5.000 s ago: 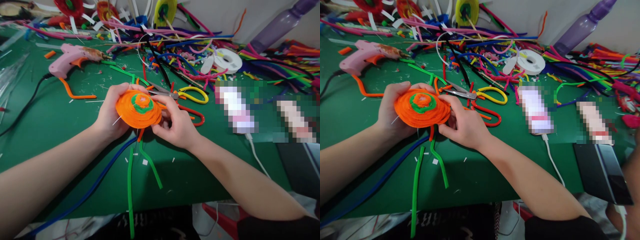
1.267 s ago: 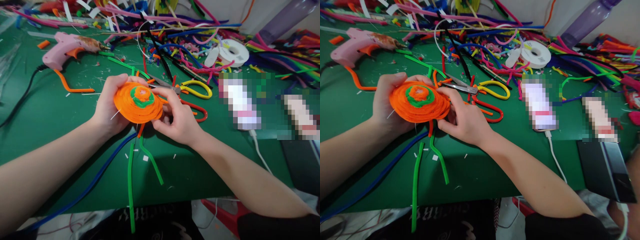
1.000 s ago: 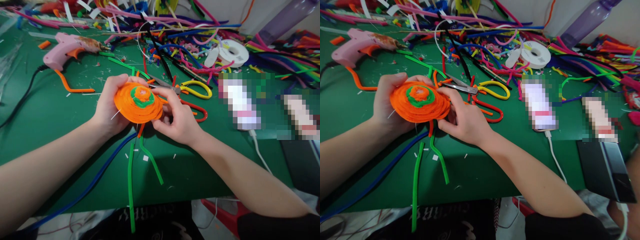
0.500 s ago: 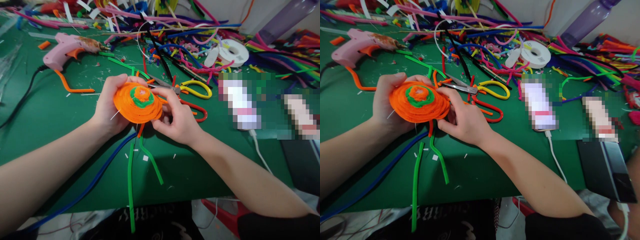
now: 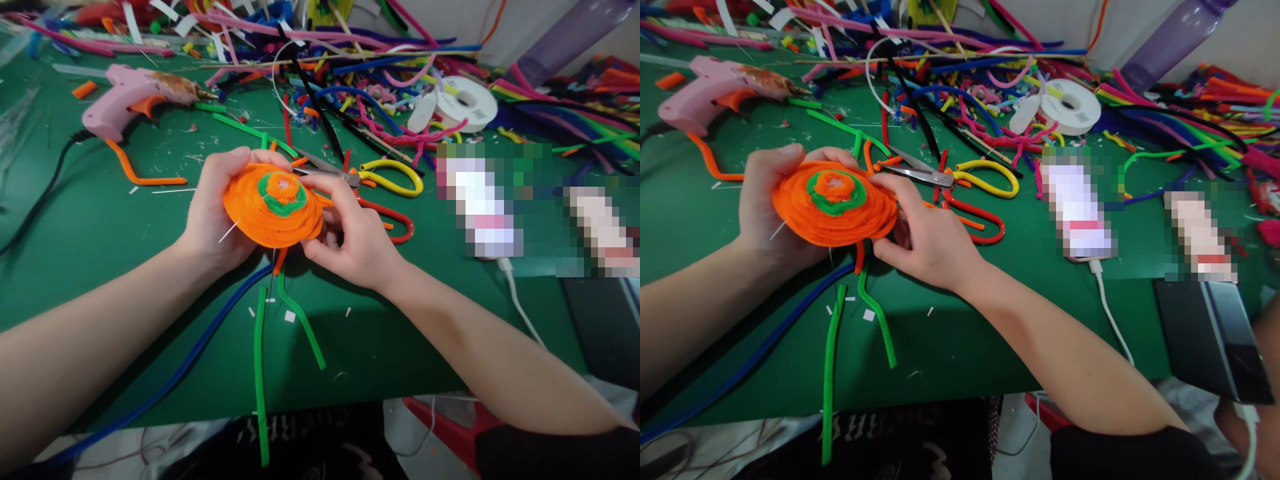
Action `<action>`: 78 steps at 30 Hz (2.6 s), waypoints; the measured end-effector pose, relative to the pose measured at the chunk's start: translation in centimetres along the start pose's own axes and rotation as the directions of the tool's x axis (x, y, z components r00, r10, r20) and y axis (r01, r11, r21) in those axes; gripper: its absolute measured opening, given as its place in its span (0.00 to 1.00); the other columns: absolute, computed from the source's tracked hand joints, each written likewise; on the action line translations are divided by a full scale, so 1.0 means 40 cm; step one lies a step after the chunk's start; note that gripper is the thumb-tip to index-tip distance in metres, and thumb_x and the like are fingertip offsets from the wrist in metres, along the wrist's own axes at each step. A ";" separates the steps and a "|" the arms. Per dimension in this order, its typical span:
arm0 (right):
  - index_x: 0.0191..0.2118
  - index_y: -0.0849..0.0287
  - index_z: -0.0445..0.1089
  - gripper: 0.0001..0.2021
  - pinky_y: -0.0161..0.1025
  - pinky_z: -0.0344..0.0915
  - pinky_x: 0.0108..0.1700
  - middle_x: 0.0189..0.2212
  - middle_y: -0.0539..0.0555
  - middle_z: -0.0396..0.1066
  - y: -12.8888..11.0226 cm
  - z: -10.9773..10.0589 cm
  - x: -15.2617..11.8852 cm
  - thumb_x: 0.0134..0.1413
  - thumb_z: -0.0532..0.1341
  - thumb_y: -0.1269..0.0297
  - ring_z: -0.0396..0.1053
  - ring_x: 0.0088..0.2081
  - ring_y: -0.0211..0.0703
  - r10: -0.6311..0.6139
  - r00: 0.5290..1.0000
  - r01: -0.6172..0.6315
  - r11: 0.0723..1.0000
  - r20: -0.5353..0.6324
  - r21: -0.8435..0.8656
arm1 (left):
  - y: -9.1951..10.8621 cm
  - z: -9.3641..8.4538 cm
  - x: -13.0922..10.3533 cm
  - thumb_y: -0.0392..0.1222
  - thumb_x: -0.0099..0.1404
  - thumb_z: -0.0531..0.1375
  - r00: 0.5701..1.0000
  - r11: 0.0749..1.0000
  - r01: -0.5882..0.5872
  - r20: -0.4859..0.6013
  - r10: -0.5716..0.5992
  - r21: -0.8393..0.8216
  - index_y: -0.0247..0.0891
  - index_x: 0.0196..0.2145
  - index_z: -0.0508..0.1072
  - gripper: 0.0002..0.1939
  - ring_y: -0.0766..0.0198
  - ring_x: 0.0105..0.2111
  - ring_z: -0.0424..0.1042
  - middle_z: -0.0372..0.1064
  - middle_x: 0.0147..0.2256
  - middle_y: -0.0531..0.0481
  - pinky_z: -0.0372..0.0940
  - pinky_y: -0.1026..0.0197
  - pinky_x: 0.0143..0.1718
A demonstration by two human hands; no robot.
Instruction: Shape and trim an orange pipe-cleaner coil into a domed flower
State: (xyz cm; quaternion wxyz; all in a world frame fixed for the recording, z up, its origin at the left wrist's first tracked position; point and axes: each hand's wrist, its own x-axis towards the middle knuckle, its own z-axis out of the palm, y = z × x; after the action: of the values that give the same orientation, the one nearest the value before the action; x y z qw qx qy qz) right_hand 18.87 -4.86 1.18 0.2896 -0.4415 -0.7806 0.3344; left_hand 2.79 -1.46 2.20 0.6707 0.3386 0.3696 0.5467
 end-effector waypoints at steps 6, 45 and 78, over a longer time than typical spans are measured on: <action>0.60 0.61 0.52 0.28 0.33 0.61 0.29 0.25 0.44 0.68 -0.002 0.000 0.001 0.54 0.56 0.64 0.70 0.28 0.35 0.018 1.000 -0.018 1.000 -0.006 0.023 | 0.002 0.002 0.002 0.45 0.66 0.45 0.998 0.999 0.048 -0.052 -0.048 -0.004 0.32 0.24 0.72 0.23 0.65 0.22 0.68 0.68 0.22 0.46 0.63 0.64 0.25; 0.57 0.60 0.57 0.26 0.31 0.59 0.24 0.22 0.42 0.66 0.005 0.004 0.005 0.50 0.59 0.68 0.67 0.24 0.33 -0.016 0.998 0.024 0.994 -0.066 0.109 | -0.005 -0.013 0.011 0.51 0.69 0.45 0.999 0.999 0.046 0.012 -0.046 0.011 0.31 0.27 0.72 0.25 0.65 0.24 0.69 0.70 0.26 0.47 0.65 0.63 0.26; 0.57 0.54 0.57 0.23 0.35 0.62 0.22 0.23 0.45 0.67 0.010 -0.002 -0.010 0.56 0.56 0.56 0.60 0.18 0.34 -0.046 0.977 0.048 0.999 -0.209 0.003 | -0.021 -0.025 -0.010 0.67 0.60 0.55 0.967 0.996 -0.088 0.241 0.083 0.009 0.37 0.40 0.74 0.29 0.54 0.37 0.78 0.75 0.32 0.48 0.74 0.52 0.37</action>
State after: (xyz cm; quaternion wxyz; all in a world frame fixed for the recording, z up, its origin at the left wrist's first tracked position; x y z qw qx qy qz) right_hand 19.33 -5.04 0.86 0.3797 -0.4546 -0.7546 0.2824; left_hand 2.26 -1.93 1.04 0.6830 0.4245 0.2762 0.5263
